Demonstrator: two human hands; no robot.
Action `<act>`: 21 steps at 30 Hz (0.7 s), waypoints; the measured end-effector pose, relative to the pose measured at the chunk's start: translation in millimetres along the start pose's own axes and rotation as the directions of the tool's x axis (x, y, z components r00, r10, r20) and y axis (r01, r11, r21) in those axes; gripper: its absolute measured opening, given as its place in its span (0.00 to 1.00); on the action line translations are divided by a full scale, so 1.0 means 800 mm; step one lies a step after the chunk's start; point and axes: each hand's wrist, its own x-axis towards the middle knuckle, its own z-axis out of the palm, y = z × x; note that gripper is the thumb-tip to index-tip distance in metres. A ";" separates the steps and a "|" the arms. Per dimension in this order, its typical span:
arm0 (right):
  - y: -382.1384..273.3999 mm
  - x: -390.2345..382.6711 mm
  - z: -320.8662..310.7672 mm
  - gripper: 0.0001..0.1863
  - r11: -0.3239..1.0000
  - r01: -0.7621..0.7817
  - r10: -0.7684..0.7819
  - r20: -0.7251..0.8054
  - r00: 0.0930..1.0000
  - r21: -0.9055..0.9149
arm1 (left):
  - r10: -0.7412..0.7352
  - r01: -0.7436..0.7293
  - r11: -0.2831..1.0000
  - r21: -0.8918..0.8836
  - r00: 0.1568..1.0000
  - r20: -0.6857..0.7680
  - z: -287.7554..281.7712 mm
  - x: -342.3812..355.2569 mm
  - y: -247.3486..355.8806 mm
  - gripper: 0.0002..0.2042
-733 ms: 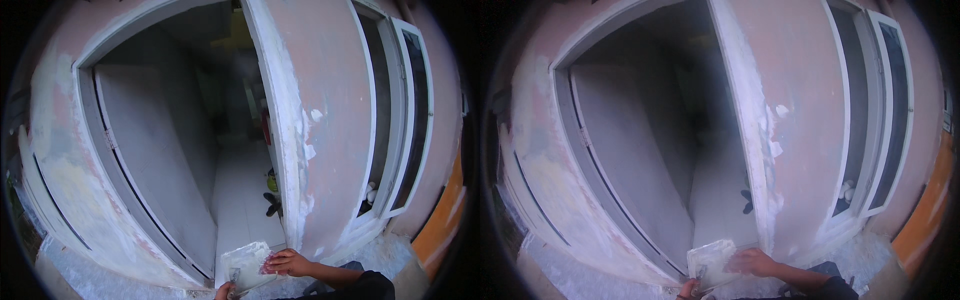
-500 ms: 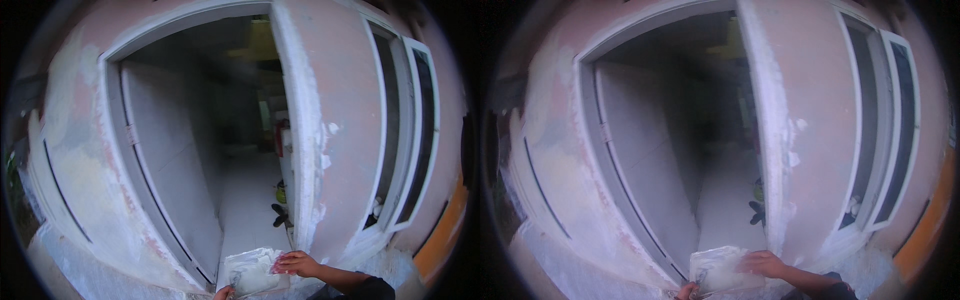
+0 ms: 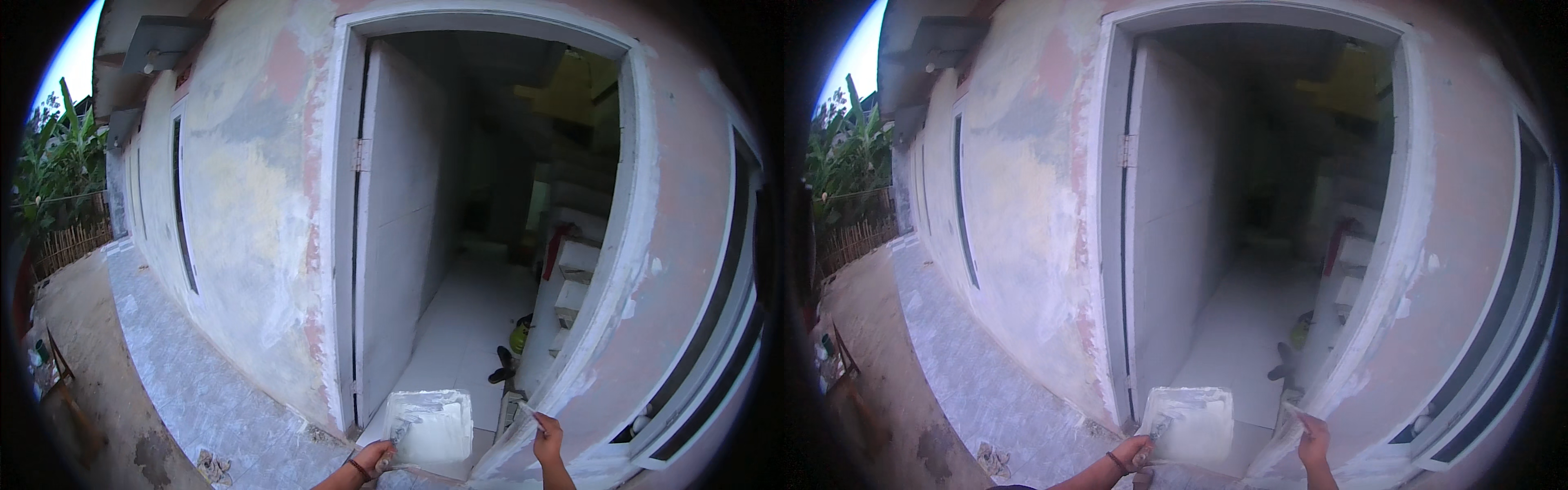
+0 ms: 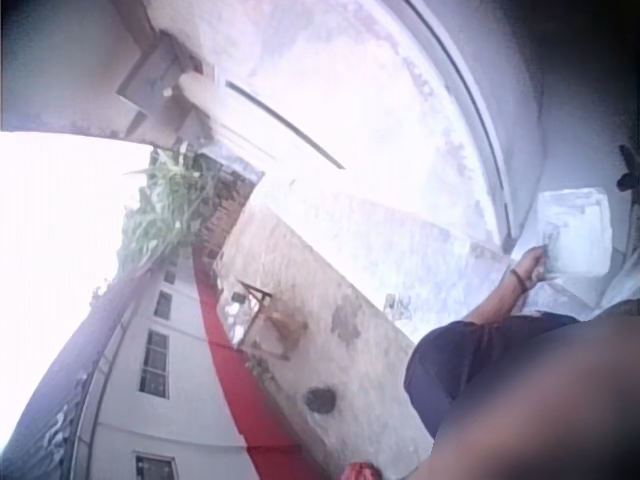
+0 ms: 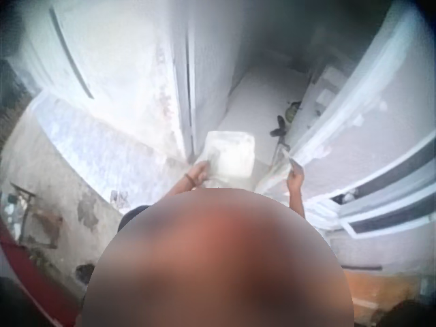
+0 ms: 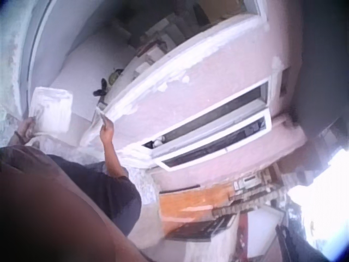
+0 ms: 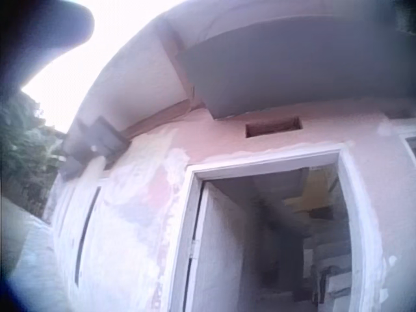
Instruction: The person scoops white plaster from a container and applies it to a wall using a trowel. The person repeatedly spreads the plaster along the lower wall and around a door frame, smoothing the surface.
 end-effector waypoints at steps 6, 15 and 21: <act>0.061 -0.092 0.024 0.20 0.212 -0.715 0.903 0.146 0.404 0.667 | -0.001 0.011 0.993 -0.117 0.996 0.085 -0.049 -0.005 -0.018 0.07; 0.095 -0.217 -0.103 0.20 0.034 -0.207 0.999 -0.029 0.026 0.978 | -0.043 0.058 0.997 0.044 0.958 -0.285 -0.044 -0.024 -0.022 0.09; 0.139 -0.383 -0.270 0.04 0.290 -0.196 0.908 -0.334 -0.252 0.937 | -0.062 0.090 0.990 0.109 0.969 -0.239 0.009 -0.023 -0.039 0.23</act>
